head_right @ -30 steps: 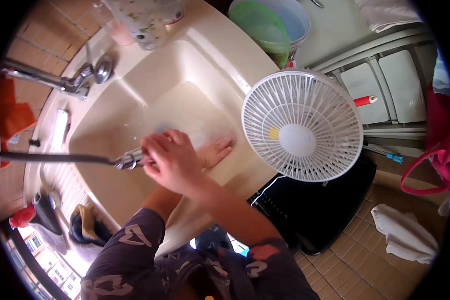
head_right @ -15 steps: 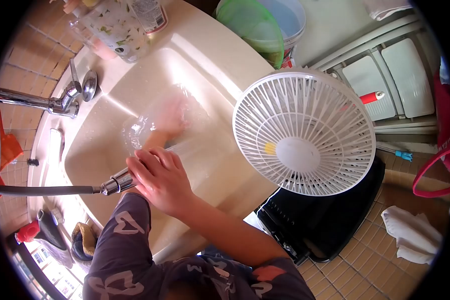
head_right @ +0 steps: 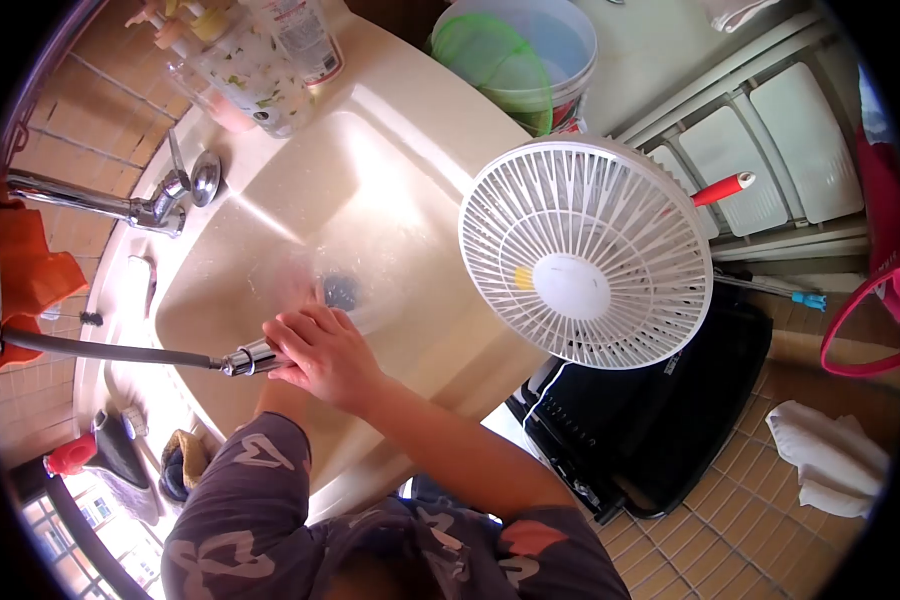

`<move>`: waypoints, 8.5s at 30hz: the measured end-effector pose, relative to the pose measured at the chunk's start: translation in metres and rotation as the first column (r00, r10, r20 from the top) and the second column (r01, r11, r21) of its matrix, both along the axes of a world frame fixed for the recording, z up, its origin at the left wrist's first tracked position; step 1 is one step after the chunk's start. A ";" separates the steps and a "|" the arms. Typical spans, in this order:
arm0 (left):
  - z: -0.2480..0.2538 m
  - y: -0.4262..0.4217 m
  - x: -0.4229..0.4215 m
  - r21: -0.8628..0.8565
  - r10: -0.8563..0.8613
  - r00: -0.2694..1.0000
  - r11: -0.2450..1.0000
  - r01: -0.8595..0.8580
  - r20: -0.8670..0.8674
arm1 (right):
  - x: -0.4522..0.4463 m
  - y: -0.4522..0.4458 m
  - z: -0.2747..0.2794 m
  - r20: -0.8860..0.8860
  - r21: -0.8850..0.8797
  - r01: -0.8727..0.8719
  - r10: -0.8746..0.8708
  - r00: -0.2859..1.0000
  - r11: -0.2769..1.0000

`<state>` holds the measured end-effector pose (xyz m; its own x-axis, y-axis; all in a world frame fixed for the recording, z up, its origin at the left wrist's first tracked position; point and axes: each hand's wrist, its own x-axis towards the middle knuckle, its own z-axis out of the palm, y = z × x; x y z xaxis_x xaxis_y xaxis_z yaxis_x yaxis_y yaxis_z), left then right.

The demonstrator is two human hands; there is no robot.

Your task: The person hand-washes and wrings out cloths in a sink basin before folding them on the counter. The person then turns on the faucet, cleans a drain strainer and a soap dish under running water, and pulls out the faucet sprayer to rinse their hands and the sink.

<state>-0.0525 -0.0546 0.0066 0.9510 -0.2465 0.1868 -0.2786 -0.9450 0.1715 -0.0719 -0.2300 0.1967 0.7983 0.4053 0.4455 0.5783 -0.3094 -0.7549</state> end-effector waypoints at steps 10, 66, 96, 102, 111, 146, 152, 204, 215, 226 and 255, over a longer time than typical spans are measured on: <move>0.037 -0.028 -0.084 0.273 0.467 0.468 0.863 -0.424 -0.750 | -0.032 0.052 0.008 -0.101 -0.067 -0.172 0.165 0.981 0.983; 0.331 -0.021 -0.065 -0.967 0.071 0.965 -0.051 -0.248 -0.252 | 0.008 0.071 0.044 -0.496 0.020 0.025 -0.011 0.868 0.999; 0.279 -0.013 -0.048 -0.863 0.352 0.841 -0.448 -0.234 -0.410 | -0.068 0.100 0.016 -0.755 0.646 0.641 0.470 0.457 0.415; 0.285 -0.010 -0.054 -0.904 0.232 0.895 -0.296 -0.308 -0.381 | -0.015 0.079 -0.005 -0.700 0.558 0.530 0.705 -0.114 0.639; 0.303 0.013 -0.065 -0.924 0.216 0.928 -0.307 -0.229 -0.302 | -0.033 0.105 -0.062 -0.789 0.277 0.800 0.601 -0.127 0.533; 0.303 -0.005 -0.047 -0.945 0.234 0.927 -0.217 -0.246 -0.295 | -0.003 0.097 0.044 -0.775 0.555 0.415 0.630 -0.057 0.721; 0.306 -0.014 -0.036 -0.936 0.271 0.899 -0.181 -0.302 -0.343 | -0.048 0.121 0.016 -0.763 0.419 0.611 -0.104 0.638 0.671; 0.317 -0.021 -0.029 -0.888 0.341 0.854 -0.382 -0.256 -0.392 | -0.038 0.091 0.060 -0.002 0.393 0.454 -0.493 0.870 0.799; 0.310 -0.006 -0.049 -0.883 0.048 0.954 -0.397 -0.252 -0.295 | 0.011 0.075 0.012 -0.890 0.448 0.278 0.453 0.052 0.849; 0.324 0.005 -0.058 -0.924 0.073 0.961 -0.302 -0.235 -0.268 | -0.043 0.099 -0.074 -0.787 0.340 0.726 0.603 -0.129 0.598; 0.328 -0.014 -0.037 -0.875 0.299 0.905 -0.463 -0.140 -0.302 | 0.016 0.074 0.080 -0.872 0.381 0.051 0.341 0.350 0.923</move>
